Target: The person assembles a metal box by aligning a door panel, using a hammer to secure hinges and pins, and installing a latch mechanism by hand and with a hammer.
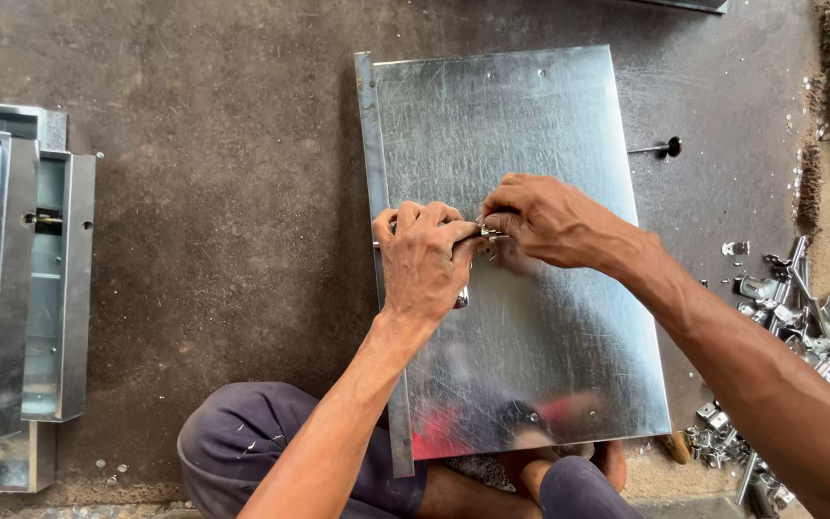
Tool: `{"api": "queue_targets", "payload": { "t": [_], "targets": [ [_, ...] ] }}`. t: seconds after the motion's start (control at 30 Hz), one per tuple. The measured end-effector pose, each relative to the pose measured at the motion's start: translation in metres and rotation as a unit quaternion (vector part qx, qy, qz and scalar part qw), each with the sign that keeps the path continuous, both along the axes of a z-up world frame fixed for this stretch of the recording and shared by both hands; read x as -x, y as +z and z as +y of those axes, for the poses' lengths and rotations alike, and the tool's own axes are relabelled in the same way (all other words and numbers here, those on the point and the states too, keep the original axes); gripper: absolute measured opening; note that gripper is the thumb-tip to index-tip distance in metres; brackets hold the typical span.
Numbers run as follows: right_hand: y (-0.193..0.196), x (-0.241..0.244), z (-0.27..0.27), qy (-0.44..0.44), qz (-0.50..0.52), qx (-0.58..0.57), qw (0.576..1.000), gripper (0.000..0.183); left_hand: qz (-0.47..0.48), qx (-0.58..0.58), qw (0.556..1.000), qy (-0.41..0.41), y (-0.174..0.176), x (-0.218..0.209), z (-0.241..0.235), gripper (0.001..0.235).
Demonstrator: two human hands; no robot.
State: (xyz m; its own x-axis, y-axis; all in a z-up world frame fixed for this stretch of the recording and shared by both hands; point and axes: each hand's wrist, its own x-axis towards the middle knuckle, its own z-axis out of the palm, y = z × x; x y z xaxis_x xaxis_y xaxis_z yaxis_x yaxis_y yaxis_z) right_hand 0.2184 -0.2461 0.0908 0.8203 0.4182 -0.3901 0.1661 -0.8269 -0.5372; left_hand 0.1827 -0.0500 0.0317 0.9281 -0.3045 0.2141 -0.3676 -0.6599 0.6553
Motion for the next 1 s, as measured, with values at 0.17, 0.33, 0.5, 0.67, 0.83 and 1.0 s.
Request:
{"api": "queue_targets", "payload": {
  "t": [0.17, 0.33, 0.5, 0.67, 0.83, 1.0],
  "targets": [
    [-0.003, -0.002, 0.000, -0.005, 0.036, 0.053, 0.998, 0.031, 0.016, 0.023, 1.000, 0.004, -0.001, -0.001, 0.001, 0.012],
    [-0.001, -0.004, 0.002, -0.012, 0.009, 0.035, 0.999, 0.026, 0.025, 0.032, 0.999, 0.002, 0.001, -0.001, 0.001, 0.013],
    [-0.003, -0.007, 0.004, -0.125, 0.000, -0.070, 0.990, 0.021, 0.043, 0.043, 0.998, 0.003, 0.006, 0.000, 0.003, 0.016],
    [-0.006, -0.005, -0.002, -0.221, 0.079, -0.165, 0.958, 0.021, 0.032, 0.048, 0.998, 0.011, 0.007, 0.001, 0.000, 0.015],
    [-0.004, -0.001, -0.005, -0.257, 0.120, -0.096, 0.954, 0.023, 0.033, 0.052, 0.998, 0.010, 0.009, 0.003, 0.000, 0.016],
    [-0.001, -0.001, -0.002, -0.210, 0.116, -0.053, 0.969, 0.023, 0.040, 0.073, 0.996, 0.010, 0.009, 0.001, 0.001, 0.014]
  ]
}}
